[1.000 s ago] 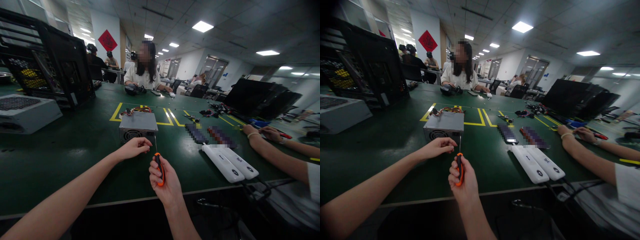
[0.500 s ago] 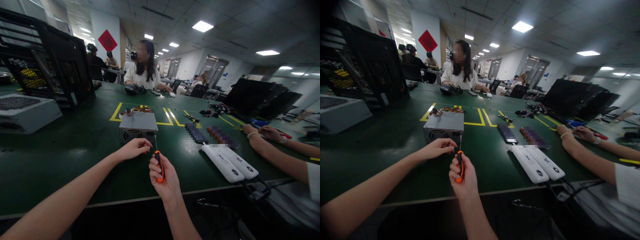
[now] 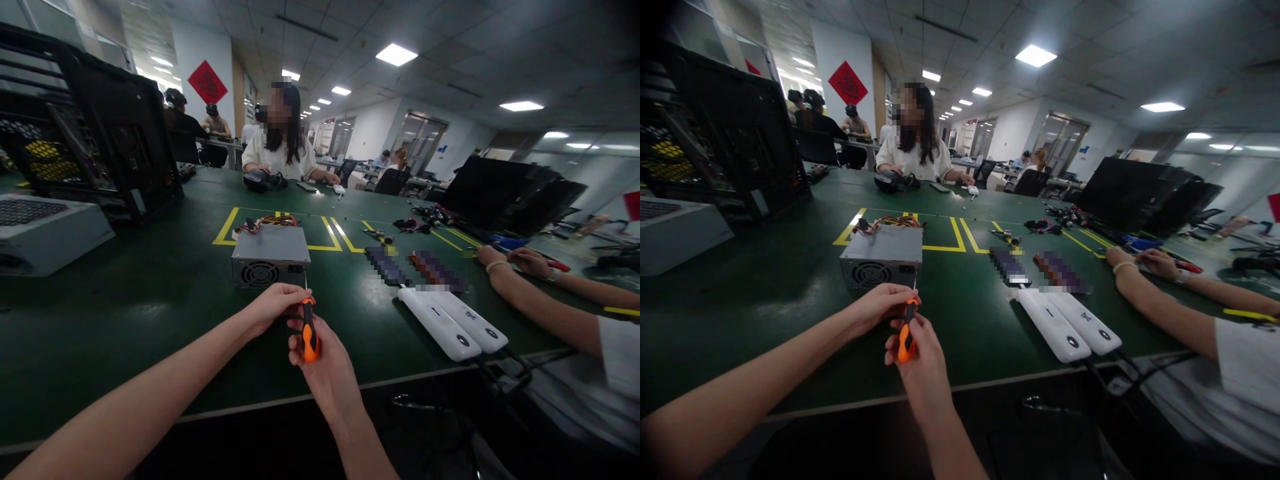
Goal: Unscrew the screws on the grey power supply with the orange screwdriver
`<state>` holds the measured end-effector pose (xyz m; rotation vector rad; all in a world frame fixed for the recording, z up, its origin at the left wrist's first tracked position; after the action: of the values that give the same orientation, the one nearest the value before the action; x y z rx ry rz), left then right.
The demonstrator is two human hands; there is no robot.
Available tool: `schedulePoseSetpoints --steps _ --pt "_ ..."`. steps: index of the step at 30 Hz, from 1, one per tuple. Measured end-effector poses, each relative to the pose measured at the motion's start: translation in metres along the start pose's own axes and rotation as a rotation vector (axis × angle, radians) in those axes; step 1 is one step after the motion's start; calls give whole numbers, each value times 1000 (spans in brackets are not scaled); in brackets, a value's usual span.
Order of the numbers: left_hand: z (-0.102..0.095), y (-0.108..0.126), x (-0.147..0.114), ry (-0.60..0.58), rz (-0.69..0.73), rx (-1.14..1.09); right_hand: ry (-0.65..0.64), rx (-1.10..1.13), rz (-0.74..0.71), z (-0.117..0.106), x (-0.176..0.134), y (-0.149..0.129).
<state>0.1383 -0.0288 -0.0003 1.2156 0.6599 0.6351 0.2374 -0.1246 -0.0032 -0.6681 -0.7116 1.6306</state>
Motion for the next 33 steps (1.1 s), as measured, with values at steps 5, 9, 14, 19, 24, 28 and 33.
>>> schedulePoseSetpoints --steps 5,9,14,19,24,28,33 --pt "-2 1 2 45 16 -23 -93 -1086 -599 -9 -25 -1" --pt "-4 2 2 86 45 123 -205 -1464 -885 -16 -17 -3" --pt "-13 14 -8 350 361 882 -137 -1500 -1083 -19 -3 -11" --pt "-24 30 -26 615 736 1290 -95 -1442 -1103 -19 -2 -19" --pt "-42 32 -25 732 763 1428 -164 -1539 -957 -21 -5 -15" --pt "-51 27 -19 743 687 1474 -80 -1539 -975 -21 -7 -10" --pt "-50 25 -19 761 657 1492 134 -1567 -852 -21 -10 -13"
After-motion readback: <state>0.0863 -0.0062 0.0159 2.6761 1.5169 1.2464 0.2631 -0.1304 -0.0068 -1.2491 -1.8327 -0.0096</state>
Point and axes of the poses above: each hand's wrist, its own x-axis towards the middle knuckle, its own z-axis out of the palm, y = z × x, the point moved 1 cm from there along x, towards the middle knuckle, and after that the axes turned 7 degrees about -y, right-handed, at the moved point
